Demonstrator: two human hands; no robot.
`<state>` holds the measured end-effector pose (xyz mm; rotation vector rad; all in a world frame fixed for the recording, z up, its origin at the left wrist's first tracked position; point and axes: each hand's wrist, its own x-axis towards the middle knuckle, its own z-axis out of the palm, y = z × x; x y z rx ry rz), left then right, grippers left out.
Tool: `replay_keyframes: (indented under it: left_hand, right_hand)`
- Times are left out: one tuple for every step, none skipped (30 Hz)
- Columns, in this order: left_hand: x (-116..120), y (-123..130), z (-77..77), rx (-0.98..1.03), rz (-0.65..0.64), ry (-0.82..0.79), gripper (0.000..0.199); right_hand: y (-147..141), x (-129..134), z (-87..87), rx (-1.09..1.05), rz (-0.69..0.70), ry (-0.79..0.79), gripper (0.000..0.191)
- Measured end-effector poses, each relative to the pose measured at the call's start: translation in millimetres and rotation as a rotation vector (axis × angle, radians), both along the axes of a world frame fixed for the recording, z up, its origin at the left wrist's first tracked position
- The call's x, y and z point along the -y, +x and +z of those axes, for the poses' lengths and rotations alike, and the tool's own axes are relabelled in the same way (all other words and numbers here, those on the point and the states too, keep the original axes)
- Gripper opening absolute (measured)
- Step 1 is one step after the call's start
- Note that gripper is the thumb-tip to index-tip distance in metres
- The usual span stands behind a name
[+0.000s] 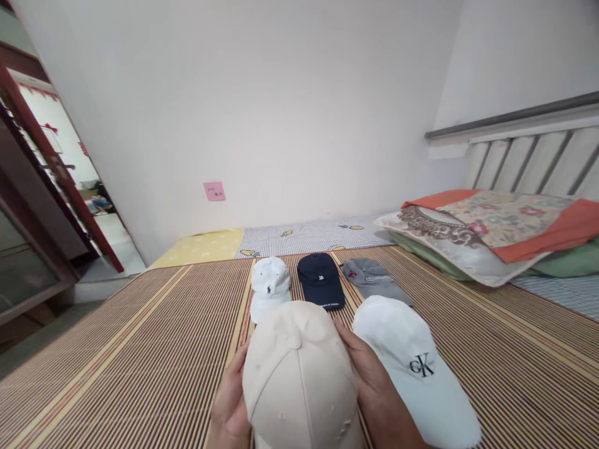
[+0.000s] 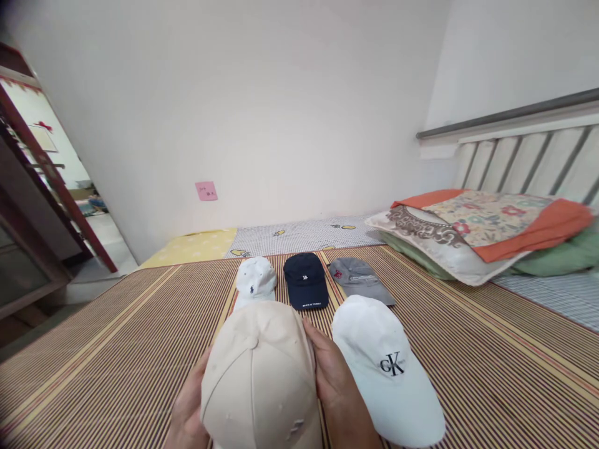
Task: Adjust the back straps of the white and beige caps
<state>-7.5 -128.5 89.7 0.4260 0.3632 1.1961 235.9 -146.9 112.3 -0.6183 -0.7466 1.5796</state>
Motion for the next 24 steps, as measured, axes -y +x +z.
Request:
replay_keyframes:
  left_hand:
    - [-3,-1,-4.3,-0.016,0.020,-0.005,0.046]
    - [-5,-1,-8.7,-0.031,0.038,-0.015,0.046]
    - [-8,0,-12.8,-0.044,0.052,-0.029,0.046]
    - [-11,0,-16.2,-0.055,0.063,-0.047,0.044]
    - [-13,1,-18.8,-0.060,0.075,-0.066,0.042]
    - [-15,2,-20.5,-0.061,0.085,-0.086,0.039]
    - [-16,4,-21.3,-0.059,0.096,-0.107,0.037]
    - [-17,5,-21.5,-0.060,0.109,-0.137,0.035]
    - [-19,6,-21.3,-0.066,0.123,-0.174,0.035]
    - [-20,7,-21.1,-0.078,0.137,-0.213,0.035]
    - [-21,8,-21.1,-0.093,0.150,-0.249,0.035]
    - [-23,8,-21.5,-0.108,0.163,-0.277,0.035]
    - [-24,8,-22.4,-0.120,0.176,-0.295,0.034]
    - [-26,8,-23.8,-0.127,0.183,-0.303,0.032]
    - [-28,7,-25.6,-0.131,0.189,-0.307,0.030]
    - [-31,7,-27.6,-0.137,0.192,-0.314,0.028]
    - [-33,6,-29.7,-0.143,0.194,-0.322,0.028]
    - [-35,6,-31.8,-0.149,0.194,-0.330,0.029]
    - [-37,6,-33.8,-0.157,0.191,-0.340,0.032]
    - [-39,6,-35.8,-0.166,0.189,-0.350,0.036]
    - [-42,7,-37.8,-0.177,0.189,-0.363,0.039]
    - [-44,7,-39.7,-0.190,0.192,-0.376,0.041]
    - [-46,8,-41.6,-0.203,0.198,-0.387,0.043]
    - [-48,9,-43.3,-0.218,0.206,-0.397,0.044]
  right_hand:
    - [-1,-4,1.2,0.008,-0.017,0.000,0.065]
    - [-3,-10,2.0,0.002,0.000,-0.011,0.060]
    - [-5,-18,2.3,-0.014,0.037,-0.027,0.053]
    - [-9,-27,1.6,-0.040,0.098,-0.059,0.047]
    - [-12,-36,-0.3,-0.074,0.165,-0.098,0.044]
    - [-15,-44,-3.7,-0.091,0.197,-0.119,0.044]
    - [-17,-51,-8.5,-0.105,0.206,-0.142,0.044]
    - [-18,-56,-14.7,-0.114,0.192,-0.168,0.043]
    - [-18,-61,-22.0,-0.109,0.167,-0.194,0.042]
    - [-17,-64,-29.9,-0.097,0.141,-0.218,0.039]
    - [-16,-66,-37.9,-0.077,0.111,-0.233,0.037]
    - [-14,-68,-45.6,-0.056,0.083,-0.239,0.035]
    - [-13,-70,-52.5,-0.036,0.062,-0.236,0.035]
    - [-12,-72,-58.6,-0.023,0.045,-0.230,0.035]
    - [-11,-74,-63.5,-0.013,0.037,-0.225,0.036]
    - [-10,-76,-67.5,-0.007,0.033,-0.221,0.038]
    - [-10,-78,-70.5,-0.003,0.031,-0.221,0.039]
    - [-10,-79,-72.9,0.000,0.030,-0.222,0.039]
    - [-10,-81,-74.8,0.004,0.030,-0.226,0.039]
    - [-10,-82,-76.5,0.008,0.030,-0.229,0.039]
    - [-10,-84,-78.0,0.011,0.029,-0.231,0.040]
    - [-11,-84,-79.5,0.014,0.026,-0.232,0.040]
    - [-11,-85,-80.9,0.015,0.022,-0.231,0.040]
    - [-11,-85,-82.3,0.017,0.018,-0.227,0.040]
